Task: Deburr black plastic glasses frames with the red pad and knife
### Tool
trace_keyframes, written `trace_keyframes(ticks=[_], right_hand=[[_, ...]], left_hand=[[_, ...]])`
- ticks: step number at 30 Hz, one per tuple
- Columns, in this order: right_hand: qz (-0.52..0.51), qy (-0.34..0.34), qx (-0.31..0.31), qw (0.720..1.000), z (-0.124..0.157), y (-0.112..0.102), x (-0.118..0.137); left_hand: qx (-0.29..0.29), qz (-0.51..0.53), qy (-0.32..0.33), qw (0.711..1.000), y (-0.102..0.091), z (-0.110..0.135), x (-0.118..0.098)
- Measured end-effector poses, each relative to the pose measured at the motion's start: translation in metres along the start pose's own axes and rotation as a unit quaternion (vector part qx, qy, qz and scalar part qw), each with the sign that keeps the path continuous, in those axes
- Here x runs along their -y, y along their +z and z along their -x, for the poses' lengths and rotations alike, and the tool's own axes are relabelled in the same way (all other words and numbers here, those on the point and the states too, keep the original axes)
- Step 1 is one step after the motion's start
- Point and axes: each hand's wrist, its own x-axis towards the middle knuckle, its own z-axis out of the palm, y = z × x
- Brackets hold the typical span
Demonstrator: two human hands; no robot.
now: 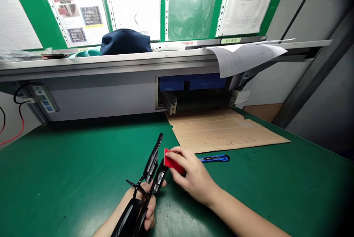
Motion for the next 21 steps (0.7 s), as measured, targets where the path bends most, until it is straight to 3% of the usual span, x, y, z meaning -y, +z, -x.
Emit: trace_keyframes(ticks=[2, 6, 12, 14, 19, 21], right_hand=[[-0.075, 0.041, -0.01, 0.996, 0.001, -0.003, -0.005], [-0.196, 0.008, 0.049, 0.979, 0.004, -0.002, 0.004], [-0.305, 0.017, 0.103, 0.947, -0.001, -0.008, 0.022], [-0.33, 0.017, 0.118, 0.937, -0.001, -0.011, 0.023], [-0.32, 0.056, 0.037, 0.945, 0.001, -0.009, 0.025], [-0.307, 0.032, 0.068, 0.949, 0.001, -0.009, 0.028]], left_hand=[[0.003, 0.003, -0.006, 1.0, -0.001, -0.001, -0.001], [-0.006, 0.011, 0.003, 1.0, 0.001, -0.004, -0.002], [0.007, 0.021, 0.079, 0.997, -0.002, -0.005, -0.001], [0.006, 0.025, 0.091, 0.996, -0.004, -0.006, -0.001], [0.02, 0.007, 0.089, 0.996, -0.005, -0.008, 0.002], [0.022, -0.001, 0.114, 0.993, -0.003, -0.005, -0.003]])
